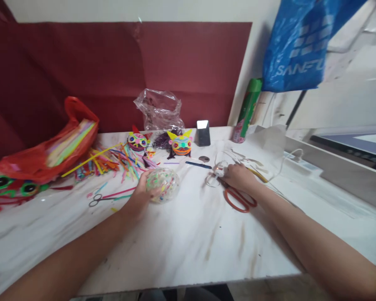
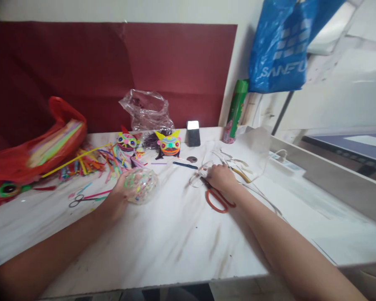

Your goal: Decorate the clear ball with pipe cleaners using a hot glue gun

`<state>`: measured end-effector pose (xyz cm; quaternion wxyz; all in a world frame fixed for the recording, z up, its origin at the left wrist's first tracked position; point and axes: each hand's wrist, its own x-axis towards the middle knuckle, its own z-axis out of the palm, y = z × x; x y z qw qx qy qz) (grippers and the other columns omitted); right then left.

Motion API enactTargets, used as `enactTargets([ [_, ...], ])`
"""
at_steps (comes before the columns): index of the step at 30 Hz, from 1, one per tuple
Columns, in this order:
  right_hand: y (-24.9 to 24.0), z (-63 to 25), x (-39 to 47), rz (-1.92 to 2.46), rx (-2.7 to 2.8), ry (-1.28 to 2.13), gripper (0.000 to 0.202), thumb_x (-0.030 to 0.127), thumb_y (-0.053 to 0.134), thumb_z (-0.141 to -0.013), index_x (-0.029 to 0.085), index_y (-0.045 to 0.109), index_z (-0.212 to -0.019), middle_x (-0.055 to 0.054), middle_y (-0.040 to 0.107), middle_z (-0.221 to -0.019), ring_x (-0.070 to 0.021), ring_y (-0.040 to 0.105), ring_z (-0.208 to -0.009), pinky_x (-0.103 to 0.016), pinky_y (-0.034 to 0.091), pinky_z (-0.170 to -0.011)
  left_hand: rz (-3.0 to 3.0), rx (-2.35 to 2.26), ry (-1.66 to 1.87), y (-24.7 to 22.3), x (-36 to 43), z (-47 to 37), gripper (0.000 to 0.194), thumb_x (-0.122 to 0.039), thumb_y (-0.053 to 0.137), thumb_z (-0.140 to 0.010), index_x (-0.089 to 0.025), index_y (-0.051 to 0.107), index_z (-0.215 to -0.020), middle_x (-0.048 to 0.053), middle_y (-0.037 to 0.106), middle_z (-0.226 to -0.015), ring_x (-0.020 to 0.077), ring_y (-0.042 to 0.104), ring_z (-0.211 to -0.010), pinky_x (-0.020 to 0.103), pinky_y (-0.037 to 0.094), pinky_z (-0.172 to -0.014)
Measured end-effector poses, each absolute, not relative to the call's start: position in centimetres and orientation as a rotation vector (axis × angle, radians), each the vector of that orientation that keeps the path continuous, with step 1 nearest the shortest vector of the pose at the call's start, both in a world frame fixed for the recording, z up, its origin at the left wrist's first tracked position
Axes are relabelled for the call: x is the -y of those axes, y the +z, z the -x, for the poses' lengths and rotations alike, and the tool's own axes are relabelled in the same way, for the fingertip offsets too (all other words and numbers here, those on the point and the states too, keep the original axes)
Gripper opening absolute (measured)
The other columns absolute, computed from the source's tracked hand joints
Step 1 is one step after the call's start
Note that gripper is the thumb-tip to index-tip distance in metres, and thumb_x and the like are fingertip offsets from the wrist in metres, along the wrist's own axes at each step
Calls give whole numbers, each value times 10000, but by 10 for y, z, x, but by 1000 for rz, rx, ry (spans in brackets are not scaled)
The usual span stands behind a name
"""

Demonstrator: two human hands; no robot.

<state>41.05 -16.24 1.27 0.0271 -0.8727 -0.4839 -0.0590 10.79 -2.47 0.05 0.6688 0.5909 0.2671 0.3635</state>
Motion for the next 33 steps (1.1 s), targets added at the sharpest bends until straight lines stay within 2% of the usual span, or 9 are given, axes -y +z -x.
enactTargets([
  [3, 13, -409, 163, 2676, 1509, -259, 362, 370, 520, -882, 42, 650, -967, -254, 670, -999, -383, 572, -1044, -420, 427, -856, -1341, -583, 864, -1, 23, -107, 828, -320, 817, -561, -270, 410, -1280, 85, 598, -1241, 302, 591, -1129, 439, 480, -950],
  [7, 16, -397, 166, 2442, 1469, -346, 279, 322, 500, -848, 100, 650, -925, -197, 680, -938, -342, 593, -975, -390, 440, -817, -1393, -537, 905, -1, 21, -105, 839, -359, 844, -558, -258, 419, -1274, 100, 576, -1287, 317, 548, -1205, 429, 468, -979],
  [10, 20, -377, 174, 2073, 1435, -103, 323, 354, 436, -851, 159, 672, -953, -115, 698, -930, -284, 629, -882, -357, 469, -750, -1393, -511, 914, -1, 21, -105, 850, -342, 851, -556, -256, 412, -1278, 102, 566, -1306, 315, 536, -1225, 420, 474, -981],
  [13, 23, -352, 187, 1887, 1382, 282, 385, 417, 427, -838, 198, 719, -959, -45, 703, -802, -233, 637, -724, -325, 490, -643, -1374, -513, 915, 0, 22, -105, 864, -336, 857, -538, -253, 411, -1274, 101, 578, -1285, 318, 550, -1205, 431, 472, -981],
  [15, 24, -339, 196, 1860, 1383, 465, 408, 449, 453, -817, 210, 744, -974, -33, 704, -751, -218, 630, -661, -311, 490, -586, -1373, -534, 915, 0, 22, -105, 849, -334, 854, -546, -257, 416, -1270, 101, 578, -1284, 320, 559, -1194, 442, 469, -980],
  [17, 24, -331, 203, 1800, 1415, 545, 421, 486, 480, -810, 221, 754, -988, -43, 729, -820, -223, 646, -699, -311, 509, -603, -1379, -548, 920, 0, 22, -106, 828, -336, 849, -554, -261, 426, -1262, 97, 579, -1282, 320, 562, -1192, 448, 465, -980],
  [20, 24, -326, 207, 1733, 1483, 572, 415, 511, 488, -826, 239, 759, -986, -56, 741, -907, -227, 659, -743, -319, 529, -634, -1393, -528, 926, -3, 21, -106, 818, -344, 848, -550, -265, 435, -1252, 86, 591, -1257, 319, 568, -1183, 441, 467, -972],
  [27, 29, -315, 205, 1609, 1684, 423, 312, 407, 478, -828, 269, 746, -908, -25, 707, -780, -208, 647, -697, -322, 539, -691, -1450, -547, 914, -8, 18, -106, 819, -332, 823, -596, -286, 394, -1292, 79, 562, -1300, 308, 564, -1188, 439, 467, -981],
  [33, 28, -312, 206, 1603, 1710, 404, 288, 386, 475, -833, 257, 723, -902, -30, 727, -820, -211, 657, -716, -310, 533, -680, -1459, -525, 914, -8, 19, -105, 820, -335, 828, -597, -275, 396, -1291, 71, 573, -1276, 301, 559, -1189, 438, 451, -1007],
])
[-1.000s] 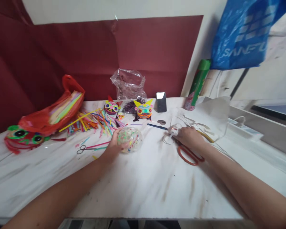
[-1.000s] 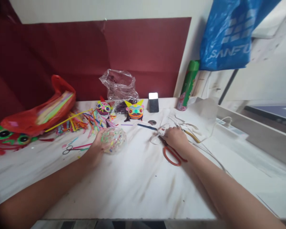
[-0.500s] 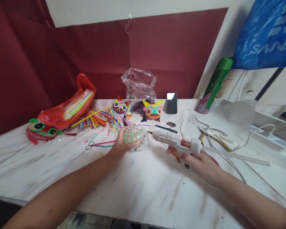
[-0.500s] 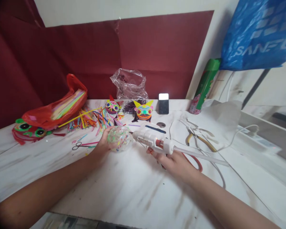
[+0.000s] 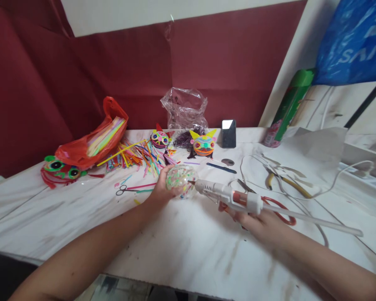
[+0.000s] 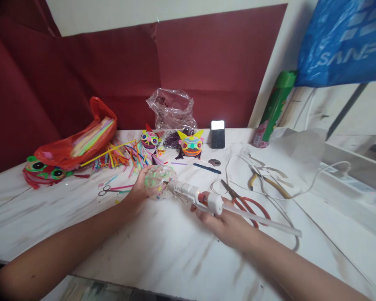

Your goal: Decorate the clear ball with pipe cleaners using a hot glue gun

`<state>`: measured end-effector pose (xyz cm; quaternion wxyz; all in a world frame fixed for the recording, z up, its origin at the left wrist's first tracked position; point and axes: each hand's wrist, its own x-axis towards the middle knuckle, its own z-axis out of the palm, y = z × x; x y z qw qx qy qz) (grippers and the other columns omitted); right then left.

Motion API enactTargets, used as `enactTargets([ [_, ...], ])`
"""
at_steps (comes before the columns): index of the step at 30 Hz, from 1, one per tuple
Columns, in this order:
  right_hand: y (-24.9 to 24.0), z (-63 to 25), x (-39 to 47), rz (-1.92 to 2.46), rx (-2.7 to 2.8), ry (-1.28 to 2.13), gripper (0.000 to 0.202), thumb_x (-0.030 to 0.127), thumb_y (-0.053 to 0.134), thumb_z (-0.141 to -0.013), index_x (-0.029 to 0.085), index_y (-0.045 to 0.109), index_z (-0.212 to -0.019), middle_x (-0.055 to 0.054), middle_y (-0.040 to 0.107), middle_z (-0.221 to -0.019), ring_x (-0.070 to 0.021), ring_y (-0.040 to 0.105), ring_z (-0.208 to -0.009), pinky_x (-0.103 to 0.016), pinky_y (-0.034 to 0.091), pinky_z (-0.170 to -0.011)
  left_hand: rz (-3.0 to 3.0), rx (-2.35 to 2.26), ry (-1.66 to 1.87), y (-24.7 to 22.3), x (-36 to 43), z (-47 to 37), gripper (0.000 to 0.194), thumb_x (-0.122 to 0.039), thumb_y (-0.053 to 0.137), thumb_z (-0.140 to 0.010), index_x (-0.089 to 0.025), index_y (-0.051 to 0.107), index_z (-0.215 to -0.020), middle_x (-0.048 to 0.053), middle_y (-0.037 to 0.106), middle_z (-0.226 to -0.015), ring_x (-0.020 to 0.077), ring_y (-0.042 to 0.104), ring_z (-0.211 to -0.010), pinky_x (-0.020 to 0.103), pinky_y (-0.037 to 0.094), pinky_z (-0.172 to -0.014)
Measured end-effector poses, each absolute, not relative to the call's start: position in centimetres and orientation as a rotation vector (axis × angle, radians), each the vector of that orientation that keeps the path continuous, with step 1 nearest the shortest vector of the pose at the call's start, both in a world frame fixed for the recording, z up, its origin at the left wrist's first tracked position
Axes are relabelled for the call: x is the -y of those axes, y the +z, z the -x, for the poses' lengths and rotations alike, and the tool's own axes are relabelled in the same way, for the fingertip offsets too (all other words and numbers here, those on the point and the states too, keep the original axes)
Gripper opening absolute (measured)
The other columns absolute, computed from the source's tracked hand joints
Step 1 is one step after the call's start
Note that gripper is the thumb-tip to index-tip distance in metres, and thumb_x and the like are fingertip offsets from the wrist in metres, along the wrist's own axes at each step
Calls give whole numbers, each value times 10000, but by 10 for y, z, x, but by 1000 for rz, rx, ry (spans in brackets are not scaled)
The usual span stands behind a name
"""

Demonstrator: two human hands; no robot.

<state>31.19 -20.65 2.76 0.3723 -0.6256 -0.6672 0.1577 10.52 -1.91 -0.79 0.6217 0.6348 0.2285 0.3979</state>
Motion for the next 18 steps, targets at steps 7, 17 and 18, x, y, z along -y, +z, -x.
enactTargets([
  [7, 29, -316, 205, 1643, 1711, 333, 318, 400, 448, -846, 249, 727, -864, -29, 701, -777, -198, 634, -656, -327, 525, -662, -1453, -524, 915, -8, 20, -105, 822, -336, 831, -610, -273, 401, -1308, 94, 558, -1316, 318, 545, -1222, 463, 437, -1025],
  [17, 30, -316, 204, 1680, 1630, 347, 324, 434, 454, -835, 237, 711, -830, -43, 706, -765, -211, 630, -656, -336, 514, -628, -1432, -495, 883, -2, 24, -105, 807, -344, 829, -595, -264, 407, -1278, 92, 578, -1295, 322, 558, -1207, 442, 471, -976],
  [18, 31, -316, 204, 1692, 1625, 358, 322, 431, 453, -834, 234, 708, -830, -42, 708, -766, -208, 626, -650, -334, 512, -622, -1428, -492, 878, -1, 25, -105, 813, -343, 831, -589, -262, 404, -1277, 95, 579, -1291, 325, 561, -1204, 439, 478, -965],
])
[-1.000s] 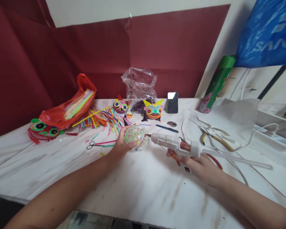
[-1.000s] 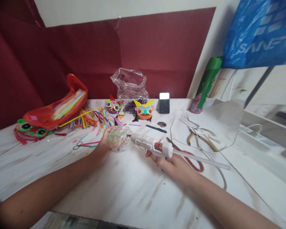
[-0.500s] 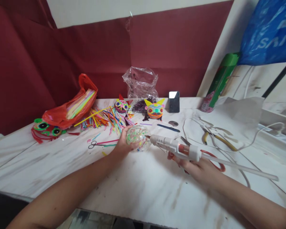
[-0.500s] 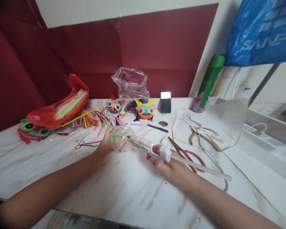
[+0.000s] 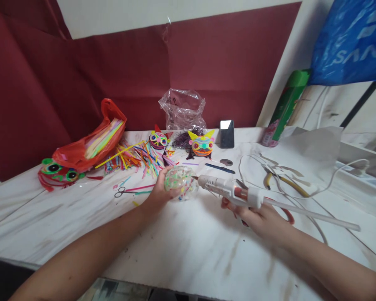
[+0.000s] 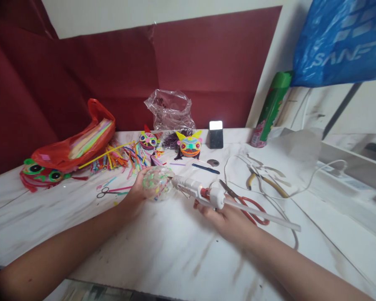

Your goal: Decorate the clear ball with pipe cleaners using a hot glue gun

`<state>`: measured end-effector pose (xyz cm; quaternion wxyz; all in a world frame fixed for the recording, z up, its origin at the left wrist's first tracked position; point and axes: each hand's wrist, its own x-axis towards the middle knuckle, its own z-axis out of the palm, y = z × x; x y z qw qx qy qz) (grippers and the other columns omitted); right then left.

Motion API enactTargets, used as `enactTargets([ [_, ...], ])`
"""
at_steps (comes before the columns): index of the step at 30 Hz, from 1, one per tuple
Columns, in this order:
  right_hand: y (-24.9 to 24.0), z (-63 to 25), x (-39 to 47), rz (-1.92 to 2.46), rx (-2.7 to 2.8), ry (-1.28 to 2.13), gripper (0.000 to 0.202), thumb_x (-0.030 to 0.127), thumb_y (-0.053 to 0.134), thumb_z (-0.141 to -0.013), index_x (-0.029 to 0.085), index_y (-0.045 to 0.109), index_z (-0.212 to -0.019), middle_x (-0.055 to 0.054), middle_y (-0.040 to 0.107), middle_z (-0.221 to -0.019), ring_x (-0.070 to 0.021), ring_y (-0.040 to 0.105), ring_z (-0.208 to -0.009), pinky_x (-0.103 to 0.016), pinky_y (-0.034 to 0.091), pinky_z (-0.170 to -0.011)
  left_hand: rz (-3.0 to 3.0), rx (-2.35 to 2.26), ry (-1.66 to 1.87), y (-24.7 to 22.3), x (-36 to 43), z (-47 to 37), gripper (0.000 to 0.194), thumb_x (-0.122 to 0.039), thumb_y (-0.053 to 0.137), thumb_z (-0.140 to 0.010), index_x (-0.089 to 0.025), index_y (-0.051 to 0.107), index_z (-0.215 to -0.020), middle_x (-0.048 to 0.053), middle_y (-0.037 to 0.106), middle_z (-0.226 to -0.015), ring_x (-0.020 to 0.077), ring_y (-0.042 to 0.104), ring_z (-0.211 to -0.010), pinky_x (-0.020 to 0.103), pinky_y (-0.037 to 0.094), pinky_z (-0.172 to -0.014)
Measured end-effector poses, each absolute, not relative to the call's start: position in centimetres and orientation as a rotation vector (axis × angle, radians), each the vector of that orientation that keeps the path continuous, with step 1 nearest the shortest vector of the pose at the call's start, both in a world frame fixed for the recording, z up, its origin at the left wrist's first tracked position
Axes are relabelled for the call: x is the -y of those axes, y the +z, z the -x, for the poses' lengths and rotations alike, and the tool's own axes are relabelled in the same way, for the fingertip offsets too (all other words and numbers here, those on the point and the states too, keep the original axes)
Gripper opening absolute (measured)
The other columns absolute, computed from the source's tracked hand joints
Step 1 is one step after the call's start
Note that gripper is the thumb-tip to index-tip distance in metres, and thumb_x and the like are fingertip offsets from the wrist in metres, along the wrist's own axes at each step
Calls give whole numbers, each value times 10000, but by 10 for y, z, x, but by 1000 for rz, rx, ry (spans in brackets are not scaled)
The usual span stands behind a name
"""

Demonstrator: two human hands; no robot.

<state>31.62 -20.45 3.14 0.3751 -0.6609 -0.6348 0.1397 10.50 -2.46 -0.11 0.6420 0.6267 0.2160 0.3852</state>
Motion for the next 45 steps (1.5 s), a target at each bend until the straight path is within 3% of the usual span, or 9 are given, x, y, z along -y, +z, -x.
enactTargets([
  [14, 30, -319, 208, 1695, 1683, 392, 327, 384, 406, -859, 219, 687, -876, -14, 656, -709, -160, 591, -599, -276, 487, -592, -1417, -468, 858, 0, 25, -104, 849, -373, 845, -551, -286, 406, -1272, 60, 565, -1283, 311, 566, -1195, 418, 494, -954],
  [21, 31, -317, 208, 1648, 1697, 331, 296, 339, 407, -859, 210, 672, -836, -19, 706, -801, -141, 593, -574, -264, 490, -571, -1402, -440, 884, -7, 19, -103, 814, -312, 829, -584, -294, 423, -1289, 58, 582, -1289, 301, 577, -1194, 391, 499, -959],
  [29, 31, -312, 209, 1572, 1792, 253, 252, 299, 424, -844, 226, 665, -825, -14, 703, -751, -162, 638, -625, -251, 494, -570, -1377, -486, 910, -8, 19, -105, 770, -250, 838, -586, -295, 458, -1254, 54, 627, -1246, 302, 612, -1150, 358, 542, -880],
  [45, 28, -309, 210, 1562, 1774, 305, 228, 324, 451, -846, 211, 647, -827, -38, 700, -764, -187, 664, -690, -269, 514, -610, -1405, -546, 942, -1, 27, -106, 795, -279, 833, -552, -267, 460, -1254, 59, 586, -1253, 275, 590, -1153, 404, 466, -993],
])
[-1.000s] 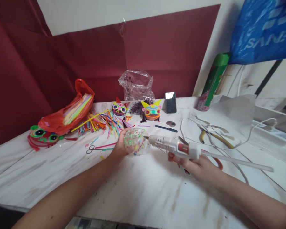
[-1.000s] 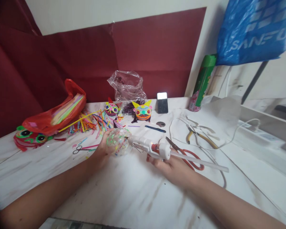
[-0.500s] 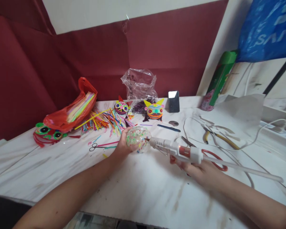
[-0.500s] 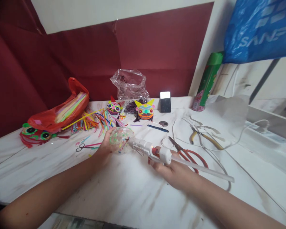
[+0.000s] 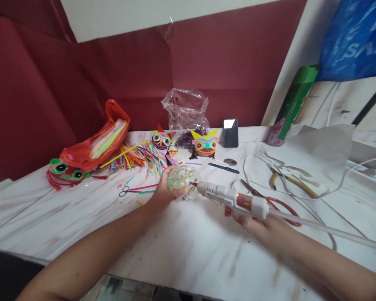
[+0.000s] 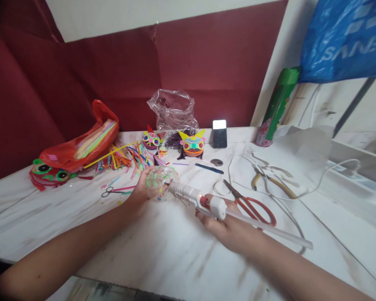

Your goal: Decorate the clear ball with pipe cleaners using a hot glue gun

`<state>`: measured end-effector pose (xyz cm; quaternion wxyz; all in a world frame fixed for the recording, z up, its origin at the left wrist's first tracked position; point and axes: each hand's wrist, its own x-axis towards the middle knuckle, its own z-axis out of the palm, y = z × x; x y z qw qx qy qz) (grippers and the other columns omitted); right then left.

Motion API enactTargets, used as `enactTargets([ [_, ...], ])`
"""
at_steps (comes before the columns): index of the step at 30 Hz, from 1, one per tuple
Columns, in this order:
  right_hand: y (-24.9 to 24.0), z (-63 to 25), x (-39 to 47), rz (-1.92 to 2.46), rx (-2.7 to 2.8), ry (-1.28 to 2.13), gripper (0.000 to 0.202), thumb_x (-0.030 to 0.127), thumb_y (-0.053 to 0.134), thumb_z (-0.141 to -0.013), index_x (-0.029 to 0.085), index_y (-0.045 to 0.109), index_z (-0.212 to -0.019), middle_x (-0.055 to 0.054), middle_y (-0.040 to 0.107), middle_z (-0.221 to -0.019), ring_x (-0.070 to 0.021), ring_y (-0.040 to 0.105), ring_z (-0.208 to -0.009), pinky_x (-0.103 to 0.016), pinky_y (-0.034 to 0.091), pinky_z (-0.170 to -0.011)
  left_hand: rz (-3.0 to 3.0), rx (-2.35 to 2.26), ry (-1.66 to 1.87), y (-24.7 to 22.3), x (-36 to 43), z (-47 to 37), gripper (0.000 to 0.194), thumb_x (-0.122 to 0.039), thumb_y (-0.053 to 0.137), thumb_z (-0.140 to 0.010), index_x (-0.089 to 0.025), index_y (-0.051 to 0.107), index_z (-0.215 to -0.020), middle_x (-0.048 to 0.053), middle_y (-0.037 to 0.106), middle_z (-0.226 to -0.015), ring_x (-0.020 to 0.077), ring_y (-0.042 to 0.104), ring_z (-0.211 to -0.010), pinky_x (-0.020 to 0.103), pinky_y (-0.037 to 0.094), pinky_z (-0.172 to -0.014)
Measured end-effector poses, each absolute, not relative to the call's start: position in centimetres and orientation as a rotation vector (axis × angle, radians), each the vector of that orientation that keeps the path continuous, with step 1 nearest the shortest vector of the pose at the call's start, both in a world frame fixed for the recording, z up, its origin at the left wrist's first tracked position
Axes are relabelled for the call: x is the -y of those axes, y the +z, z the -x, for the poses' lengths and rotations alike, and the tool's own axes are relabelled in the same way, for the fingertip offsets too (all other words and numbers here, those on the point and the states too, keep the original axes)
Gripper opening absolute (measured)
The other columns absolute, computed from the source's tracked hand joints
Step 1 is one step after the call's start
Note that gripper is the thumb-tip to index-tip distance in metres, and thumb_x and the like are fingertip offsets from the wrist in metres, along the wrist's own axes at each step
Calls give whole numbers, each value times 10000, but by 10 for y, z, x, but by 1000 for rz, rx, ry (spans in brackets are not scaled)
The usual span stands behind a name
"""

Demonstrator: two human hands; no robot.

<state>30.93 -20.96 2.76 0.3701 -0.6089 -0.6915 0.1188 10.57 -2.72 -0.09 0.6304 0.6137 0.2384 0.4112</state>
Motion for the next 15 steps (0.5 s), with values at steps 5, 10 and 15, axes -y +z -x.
enactTargets([
  [5, 28, -310, 211, 1593, 1770, 324, 253, 353, 445, -857, 212, 654, -843, -52, 717, -803, -210, 680, -745, -297, 526, -653, -1417, -521, 936, -1, 26, -105, 798, -300, 841, -557, -258, 466, -1260, 63, 613, -1208, 295, 605, -1124, 404, 488, -947],
  [10, 28, -309, 211, 1588, 1741, 355, 222, 334, 450, -851, 215, 637, -843, -40, 707, -786, -198, 659, -703, -289, 511, -615, -1398, -472, 931, -4, 24, -105, 768, -246, 846, -574, -253, 473, -1245, 74, 620, -1222, 310, 611, -1126, 407, 511, -921],
  [15, 25, -305, 211, 1579, 1700, 397, 195, 330, 478, -847, 207, 626, -813, -38, 687, -743, -188, 640, -667, -264, 475, -538, -1420, -482, 922, -9, 20, -106, 804, -261, 852, -569, -253, 440, -1260, 77, 626, -1204, 310, 623, -1100, 399, 532, -878],
])
